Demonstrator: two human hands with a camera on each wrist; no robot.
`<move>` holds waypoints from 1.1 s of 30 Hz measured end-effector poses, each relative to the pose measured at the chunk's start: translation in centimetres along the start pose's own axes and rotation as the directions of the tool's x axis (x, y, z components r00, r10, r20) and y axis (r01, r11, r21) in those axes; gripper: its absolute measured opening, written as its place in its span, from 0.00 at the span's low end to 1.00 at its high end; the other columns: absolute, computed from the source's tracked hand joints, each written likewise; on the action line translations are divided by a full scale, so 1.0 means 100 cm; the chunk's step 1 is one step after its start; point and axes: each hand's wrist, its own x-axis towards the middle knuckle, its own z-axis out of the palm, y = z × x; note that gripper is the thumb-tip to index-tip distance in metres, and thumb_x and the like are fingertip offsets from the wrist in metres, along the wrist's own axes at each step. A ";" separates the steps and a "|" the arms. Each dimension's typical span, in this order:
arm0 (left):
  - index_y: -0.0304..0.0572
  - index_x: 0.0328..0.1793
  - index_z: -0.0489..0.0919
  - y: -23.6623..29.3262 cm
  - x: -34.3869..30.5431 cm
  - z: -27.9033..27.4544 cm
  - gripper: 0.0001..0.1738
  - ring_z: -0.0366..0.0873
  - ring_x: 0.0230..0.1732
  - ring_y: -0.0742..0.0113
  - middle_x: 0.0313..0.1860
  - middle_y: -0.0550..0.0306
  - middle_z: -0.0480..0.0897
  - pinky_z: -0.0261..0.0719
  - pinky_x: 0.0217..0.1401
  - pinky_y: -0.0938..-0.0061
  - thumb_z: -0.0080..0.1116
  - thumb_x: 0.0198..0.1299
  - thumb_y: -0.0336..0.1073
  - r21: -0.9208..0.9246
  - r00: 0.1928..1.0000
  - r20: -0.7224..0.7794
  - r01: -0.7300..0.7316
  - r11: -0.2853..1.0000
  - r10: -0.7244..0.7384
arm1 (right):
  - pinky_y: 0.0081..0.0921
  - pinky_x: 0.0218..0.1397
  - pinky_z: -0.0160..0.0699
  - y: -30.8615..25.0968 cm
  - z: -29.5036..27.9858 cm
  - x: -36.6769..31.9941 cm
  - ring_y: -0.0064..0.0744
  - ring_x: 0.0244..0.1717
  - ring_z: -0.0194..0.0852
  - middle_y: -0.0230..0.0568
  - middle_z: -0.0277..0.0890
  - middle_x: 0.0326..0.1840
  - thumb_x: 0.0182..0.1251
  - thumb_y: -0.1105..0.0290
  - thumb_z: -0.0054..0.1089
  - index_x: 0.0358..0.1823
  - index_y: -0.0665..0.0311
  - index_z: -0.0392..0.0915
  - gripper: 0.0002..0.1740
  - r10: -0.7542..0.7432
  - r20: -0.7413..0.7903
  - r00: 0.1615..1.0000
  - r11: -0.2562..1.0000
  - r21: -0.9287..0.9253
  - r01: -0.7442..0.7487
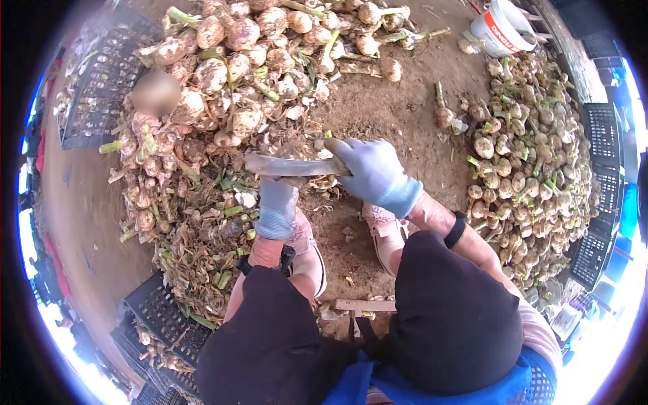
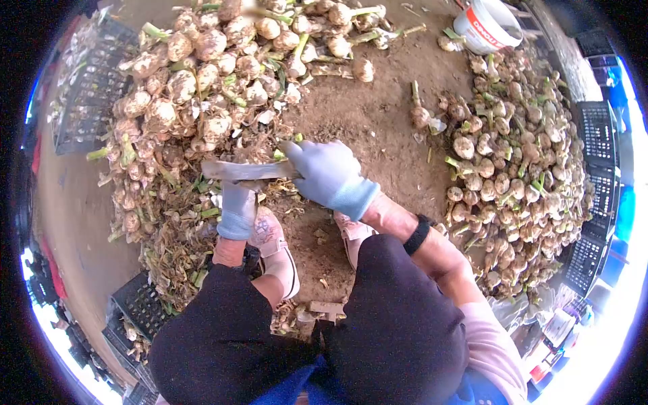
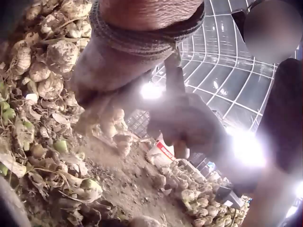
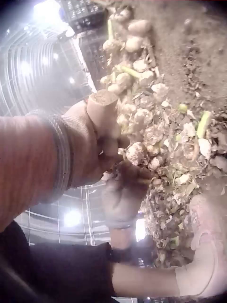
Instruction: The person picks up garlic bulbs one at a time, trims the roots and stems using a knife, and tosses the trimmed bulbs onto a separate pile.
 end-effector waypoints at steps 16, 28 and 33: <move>0.35 0.49 0.78 0.006 -0.013 0.005 0.12 0.79 0.33 0.73 0.32 0.57 0.81 0.76 0.33 0.80 0.51 0.58 0.24 0.743 0.855 0.421 -0.516 0.427 0.303 | 0.38 0.33 0.77 0.012 0.027 0.003 0.45 0.32 0.79 0.42 0.75 0.29 0.48 0.67 0.58 0.35 0.60 0.70 0.12 -0.122 -0.012 0.992 0.992 -0.031 0.122; 0.37 0.39 0.79 0.018 0.003 0.029 0.13 0.77 0.32 0.66 0.29 0.60 0.79 0.76 0.38 0.71 0.61 0.44 0.27 0.863 0.909 0.373 -0.413 0.291 0.186 | 0.23 0.48 0.74 0.007 0.018 -0.013 0.25 0.44 0.76 0.40 0.81 0.40 0.57 0.57 0.66 0.51 0.67 0.76 0.25 0.194 0.221 0.956 0.579 0.761 -0.293; 0.37 0.44 0.77 0.016 0.010 0.017 0.18 0.76 0.43 0.62 0.38 0.53 0.77 0.73 0.51 0.66 0.63 0.49 0.38 0.819 0.650 0.401 -0.570 0.067 0.645 | 0.15 0.18 0.66 0.020 0.022 -0.001 0.17 0.17 0.69 0.35 0.79 0.26 0.63 0.63 0.58 0.40 0.67 0.80 0.13 0.411 0.437 0.800 0.014 0.874 -0.485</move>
